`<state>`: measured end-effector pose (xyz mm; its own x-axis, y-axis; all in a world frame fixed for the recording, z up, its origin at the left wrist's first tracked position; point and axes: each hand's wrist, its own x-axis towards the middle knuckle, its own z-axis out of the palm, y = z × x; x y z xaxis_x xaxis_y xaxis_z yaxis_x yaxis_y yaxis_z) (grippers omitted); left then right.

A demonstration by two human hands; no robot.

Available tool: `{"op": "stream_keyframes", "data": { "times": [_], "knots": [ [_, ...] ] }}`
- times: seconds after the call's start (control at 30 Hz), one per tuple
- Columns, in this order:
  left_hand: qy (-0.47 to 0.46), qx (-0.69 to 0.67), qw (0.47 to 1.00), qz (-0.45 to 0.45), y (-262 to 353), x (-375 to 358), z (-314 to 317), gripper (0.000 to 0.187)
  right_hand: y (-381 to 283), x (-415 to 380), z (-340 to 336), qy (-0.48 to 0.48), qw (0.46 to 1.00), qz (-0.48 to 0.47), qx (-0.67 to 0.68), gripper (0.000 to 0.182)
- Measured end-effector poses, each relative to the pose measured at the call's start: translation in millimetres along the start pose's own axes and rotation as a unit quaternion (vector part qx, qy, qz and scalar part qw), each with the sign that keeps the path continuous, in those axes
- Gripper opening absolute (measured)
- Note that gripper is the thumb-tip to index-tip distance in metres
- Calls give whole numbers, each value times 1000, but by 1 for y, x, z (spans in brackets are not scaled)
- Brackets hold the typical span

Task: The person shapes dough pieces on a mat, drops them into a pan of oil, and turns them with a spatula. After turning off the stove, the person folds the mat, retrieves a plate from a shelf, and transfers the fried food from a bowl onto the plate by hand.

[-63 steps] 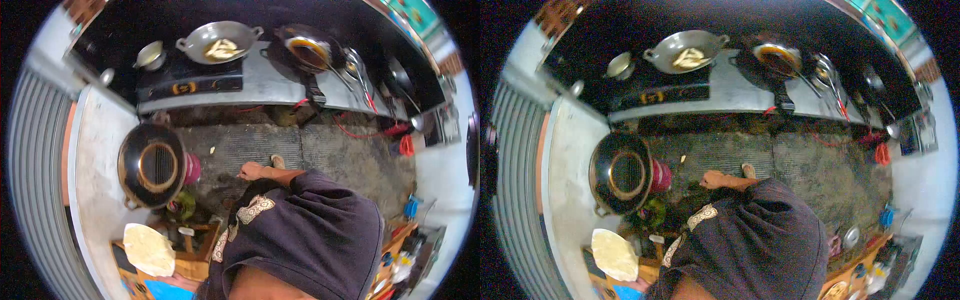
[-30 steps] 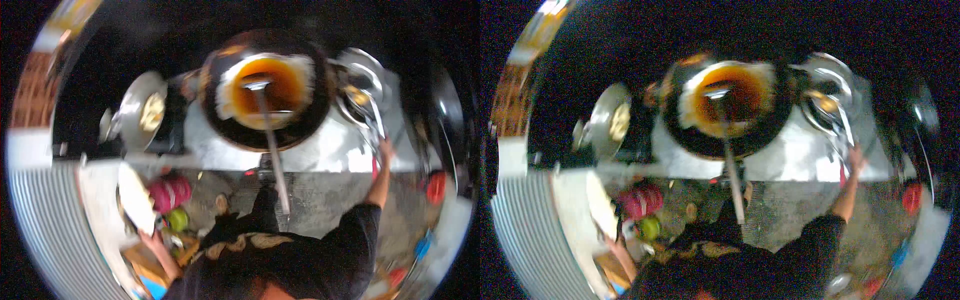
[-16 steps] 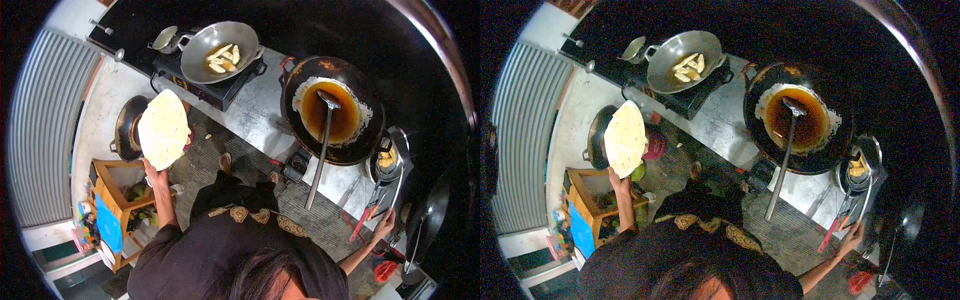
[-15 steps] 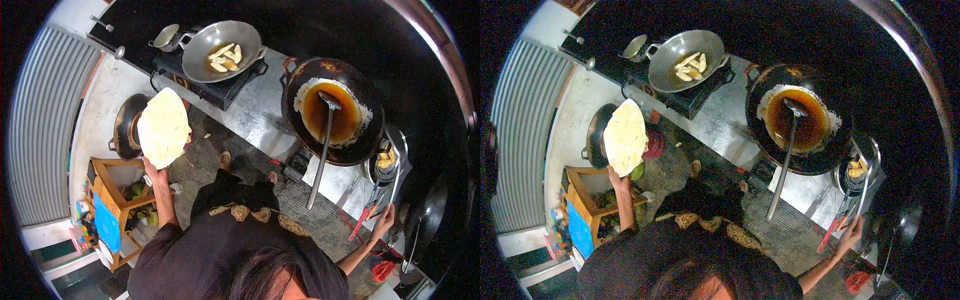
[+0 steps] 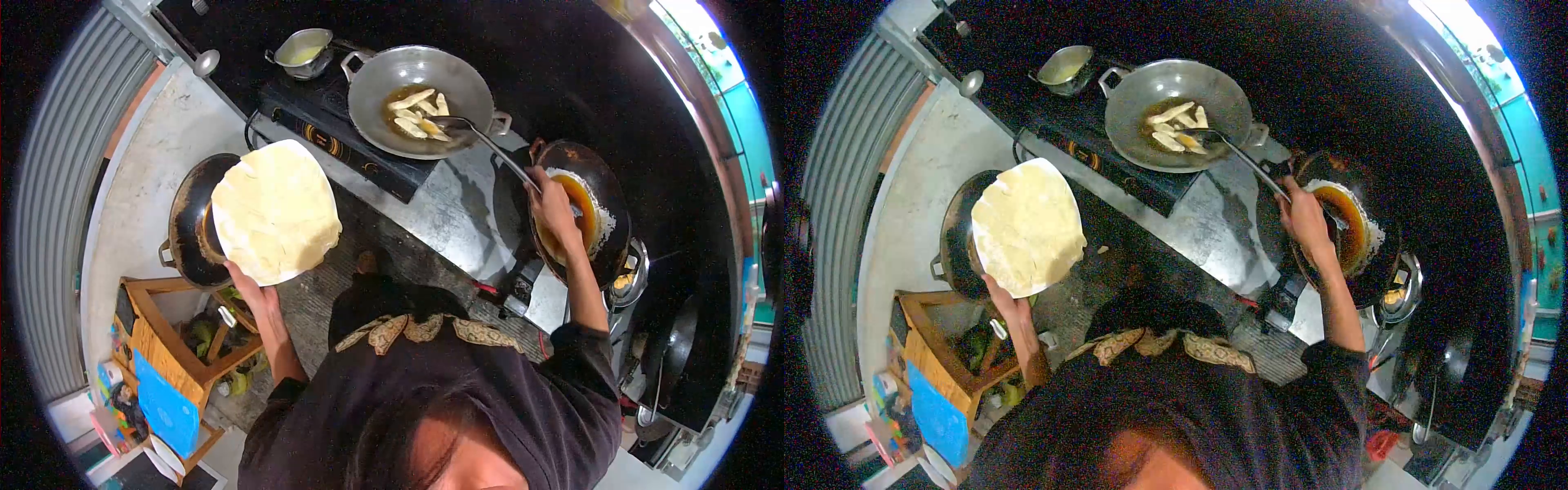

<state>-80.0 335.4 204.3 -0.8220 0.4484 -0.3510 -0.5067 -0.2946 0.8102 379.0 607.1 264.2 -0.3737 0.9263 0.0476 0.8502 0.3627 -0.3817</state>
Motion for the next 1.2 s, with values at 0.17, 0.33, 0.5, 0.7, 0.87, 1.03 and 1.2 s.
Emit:
{"op": "stream_keyframes", "data": {
  "times": [0.17, 0.33, 0.5, 0.7, 0.87, 1.03, 1.2],
  "knots": [
    [11, 7, 1000, -12, 29, 37, -10, 61, -31, 58, -11, 2, 972, -14, -233, 33],
    [15, 23, 999, -27, 33, 54, -14, 63, -34, 87, -30, 38, 950, -104, -292, 37],
    [-1, 29, 999, -37, 16, 52, -24, 62, -1, 107, -16, 4, 980, -52, -193, 40],
    [15, -38, 999, -31, 0, 35, -18, 58, 20, 141, 21, -68, 997, 15, -41, 31],
    [65, -26, 997, -34, -7, 15, -4, 58, 37, 159, 31, -148, 988, 46, 28, 29],
    [83, -15, 996, -26, -10, 4, -3, 59, 34, 170, 31, -221, 973, 62, 34, 37],
    [73, -26, 997, -15, -21, -5, -11, 60, 30, 181, 34, -251, 959, 112, 60, 36]
  ]
}}
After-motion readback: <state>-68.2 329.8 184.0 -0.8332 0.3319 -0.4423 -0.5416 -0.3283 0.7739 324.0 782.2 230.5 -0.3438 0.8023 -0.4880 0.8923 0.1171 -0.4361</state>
